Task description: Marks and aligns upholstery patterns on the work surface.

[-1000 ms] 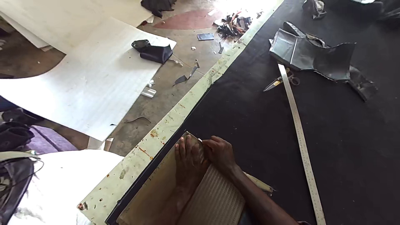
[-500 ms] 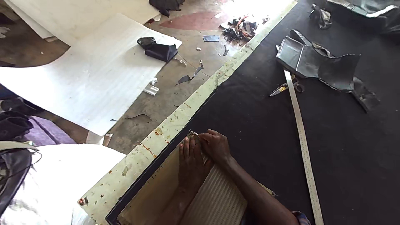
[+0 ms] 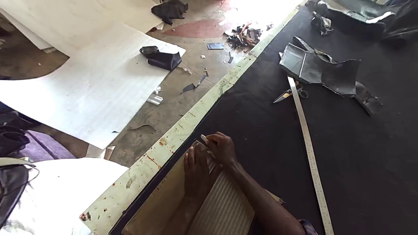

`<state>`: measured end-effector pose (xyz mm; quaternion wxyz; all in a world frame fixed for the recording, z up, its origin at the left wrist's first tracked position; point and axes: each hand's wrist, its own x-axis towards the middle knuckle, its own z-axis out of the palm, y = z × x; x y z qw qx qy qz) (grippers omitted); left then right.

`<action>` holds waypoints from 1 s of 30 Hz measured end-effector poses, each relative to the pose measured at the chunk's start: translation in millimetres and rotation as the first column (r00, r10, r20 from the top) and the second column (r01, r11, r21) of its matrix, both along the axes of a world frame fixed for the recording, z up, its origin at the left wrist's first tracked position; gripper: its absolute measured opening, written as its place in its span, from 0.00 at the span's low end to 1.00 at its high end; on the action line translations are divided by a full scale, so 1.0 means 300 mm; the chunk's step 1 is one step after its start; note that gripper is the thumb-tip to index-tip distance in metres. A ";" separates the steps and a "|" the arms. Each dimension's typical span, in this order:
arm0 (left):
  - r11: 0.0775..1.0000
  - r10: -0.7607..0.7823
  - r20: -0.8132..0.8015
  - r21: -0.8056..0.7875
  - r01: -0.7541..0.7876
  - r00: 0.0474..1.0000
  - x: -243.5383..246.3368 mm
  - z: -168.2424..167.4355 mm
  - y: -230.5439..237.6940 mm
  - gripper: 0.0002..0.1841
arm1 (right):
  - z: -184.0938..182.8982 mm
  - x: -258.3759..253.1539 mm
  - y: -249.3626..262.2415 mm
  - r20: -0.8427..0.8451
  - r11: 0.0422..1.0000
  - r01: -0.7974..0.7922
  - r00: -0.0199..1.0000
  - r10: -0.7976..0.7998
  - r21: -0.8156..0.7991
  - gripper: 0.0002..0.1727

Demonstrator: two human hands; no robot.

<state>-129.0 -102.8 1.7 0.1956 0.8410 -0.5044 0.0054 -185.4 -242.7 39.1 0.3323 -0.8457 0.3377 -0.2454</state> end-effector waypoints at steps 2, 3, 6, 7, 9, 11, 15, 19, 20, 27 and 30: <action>0.999 -0.004 0.044 0.043 0.002 0.999 0.004 0.001 -0.004 0.51 | 0.039 -0.118 0.039 0.036 1.000 0.008 0.999 -0.009 0.017 0.07; 0.997 -0.009 0.061 0.074 0.004 0.998 0.006 0.002 -0.005 0.52 | 0.054 -0.170 0.052 0.025 0.999 0.012 1.000 -0.013 0.030 0.08; 0.994 -0.028 0.048 0.110 0.023 0.998 0.007 0.008 -0.008 0.47 | 0.056 -0.276 0.057 -0.055 0.998 0.019 0.998 -0.016 0.058 0.07; 0.994 -0.037 0.042 0.103 0.032 0.998 0.008 0.006 -0.008 0.45 | 0.050 -0.296 0.055 -0.075 0.999 0.012 0.997 -0.008 0.053 0.07; 0.997 -0.054 0.028 0.054 0.052 0.998 0.011 -0.007 -0.002 0.39 | 0.047 -0.310 0.057 -0.092 0.999 -0.011 0.996 0.015 0.038 0.07; 0.995 -0.095 0.008 -0.025 0.096 0.995 0.016 -0.017 0.009 0.34 | 0.057 -0.299 0.057 -0.088 0.999 -0.025 0.996 0.028 0.034 0.06; 0.949 -0.298 0.011 -0.102 0.298 0.954 0.000 -0.001 0.035 0.22 | 0.026 -0.226 -0.006 -0.107 0.994 -0.041 0.993 0.052 0.099 0.08; 0.936 -0.348 -0.011 -0.060 0.347 0.937 -0.049 -0.002 0.054 0.22 | 0.036 -0.191 -0.027 -0.150 0.989 -0.105 0.981 0.120 0.104 0.08; 0.937 -0.345 -0.017 -0.059 0.344 0.938 -0.056 0.000 0.055 0.21 | 0.038 -0.189 -0.029 -0.160 0.988 -0.113 0.979 0.129 0.101 0.08; 0.934 -0.354 0.020 -0.036 0.355 0.935 -0.059 -0.014 0.062 0.23 | 0.047 -0.180 -0.038 -0.203 0.977 -0.184 0.958 0.203 0.107 0.07; 0.937 -0.349 0.008 -0.020 0.349 0.937 -0.060 -0.019 0.065 0.24 | 0.068 -0.178 -0.036 -0.254 0.971 -0.219 0.938 0.236 0.094 0.07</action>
